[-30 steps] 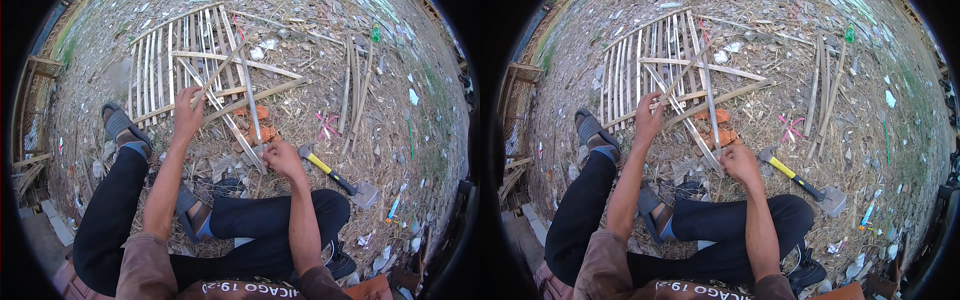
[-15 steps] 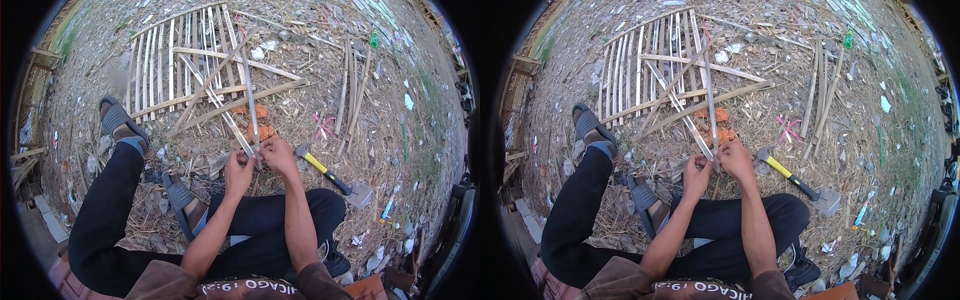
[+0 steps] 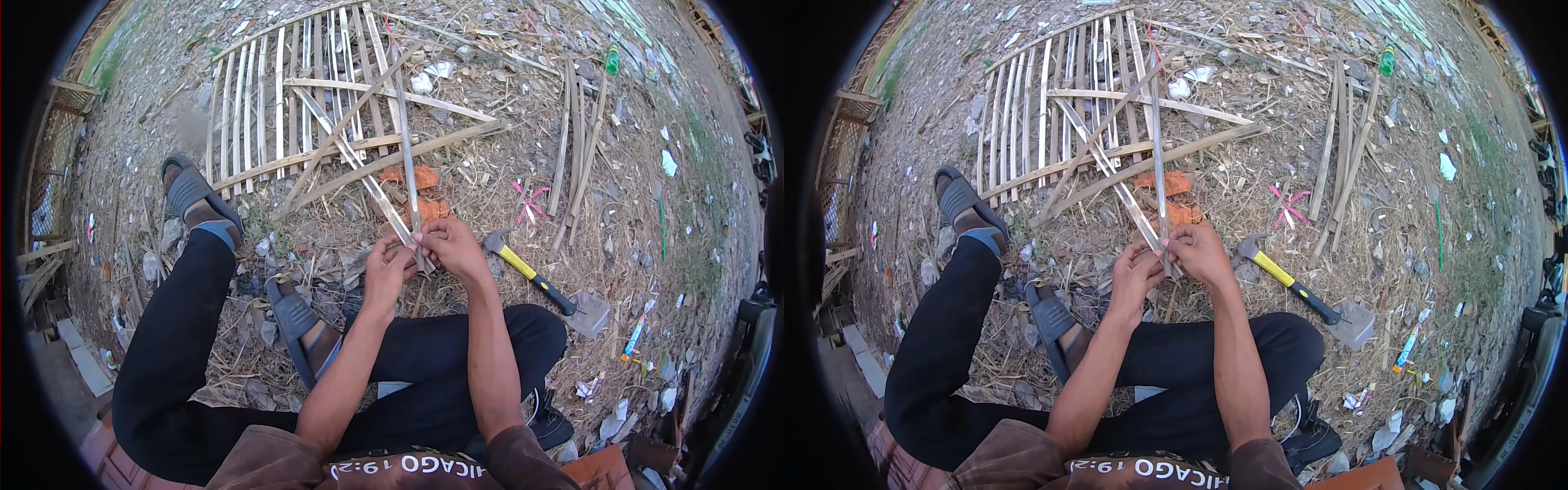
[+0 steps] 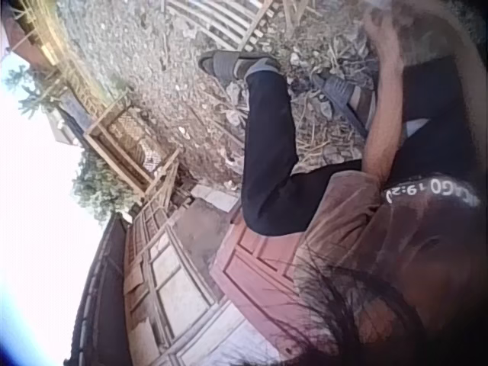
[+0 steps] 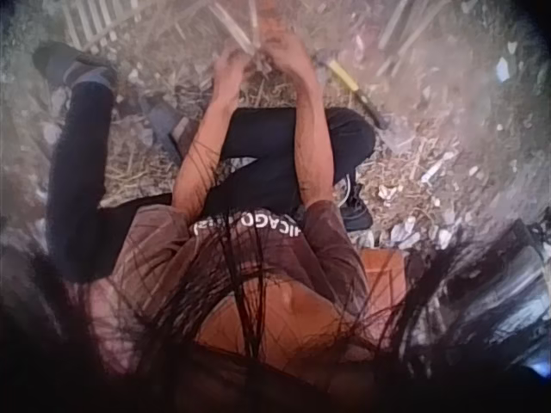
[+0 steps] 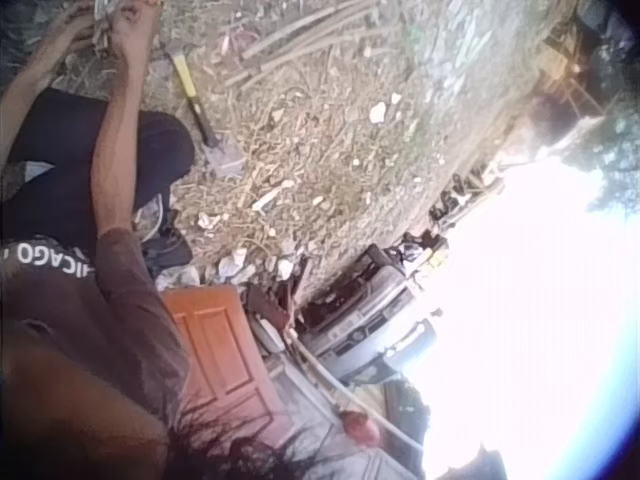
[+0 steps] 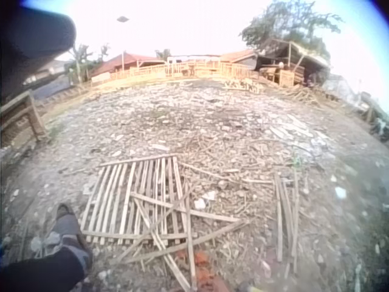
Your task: The person joins bamboo sticks by hand using a hammer and nails, while sitting on the ground.
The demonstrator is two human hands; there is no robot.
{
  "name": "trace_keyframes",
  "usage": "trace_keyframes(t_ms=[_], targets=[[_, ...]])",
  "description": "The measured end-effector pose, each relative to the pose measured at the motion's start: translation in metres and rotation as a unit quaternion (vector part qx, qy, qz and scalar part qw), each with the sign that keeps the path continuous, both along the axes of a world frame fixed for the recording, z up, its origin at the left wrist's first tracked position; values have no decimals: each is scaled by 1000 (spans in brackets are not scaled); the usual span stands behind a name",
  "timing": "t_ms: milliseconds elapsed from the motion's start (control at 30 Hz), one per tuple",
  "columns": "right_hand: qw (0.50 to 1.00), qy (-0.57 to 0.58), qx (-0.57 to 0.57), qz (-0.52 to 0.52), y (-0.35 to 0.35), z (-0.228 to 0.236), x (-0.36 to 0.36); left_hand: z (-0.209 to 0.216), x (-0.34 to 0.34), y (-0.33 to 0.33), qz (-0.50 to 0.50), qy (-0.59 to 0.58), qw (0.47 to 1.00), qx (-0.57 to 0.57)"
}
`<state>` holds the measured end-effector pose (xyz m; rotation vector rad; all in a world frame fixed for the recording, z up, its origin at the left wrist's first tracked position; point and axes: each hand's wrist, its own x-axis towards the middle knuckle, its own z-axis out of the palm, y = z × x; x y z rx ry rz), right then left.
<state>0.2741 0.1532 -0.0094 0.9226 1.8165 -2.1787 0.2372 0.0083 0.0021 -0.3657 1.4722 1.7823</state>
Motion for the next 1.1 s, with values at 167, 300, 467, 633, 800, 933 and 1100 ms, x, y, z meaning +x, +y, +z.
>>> trace_keyframes(t_ms=[167, 300, 467, 633, 800, 933, 1100], targets=[[1000, 18, -13, 2, 4, 0, 0, -11, 0, -5, -13, -8, 998, 62], [998, 6, -61, -16, 5, 4, 1, -15, 1, -9, -26, 16, 996, 83], [999, 6, -34, 0, 7, 1, 4, -13, 4, -9, -26, 17, 993, 111], [999, 19, 7, -41, 9, 6, 10, -28, 9, -7, -40, 98, 992, 70], [998, 51, -13, -43, 10, 19, 23, -37, 11, -5, -67, 188, 980, -4], [999, 32, 27, -23, 3, -6, 30, -24, 15, -2, -128, 289, 939, -137], [999, 17, 42, -12, -3, 11, 24, -37, 20, -9, -84, 262, 958, -80]])
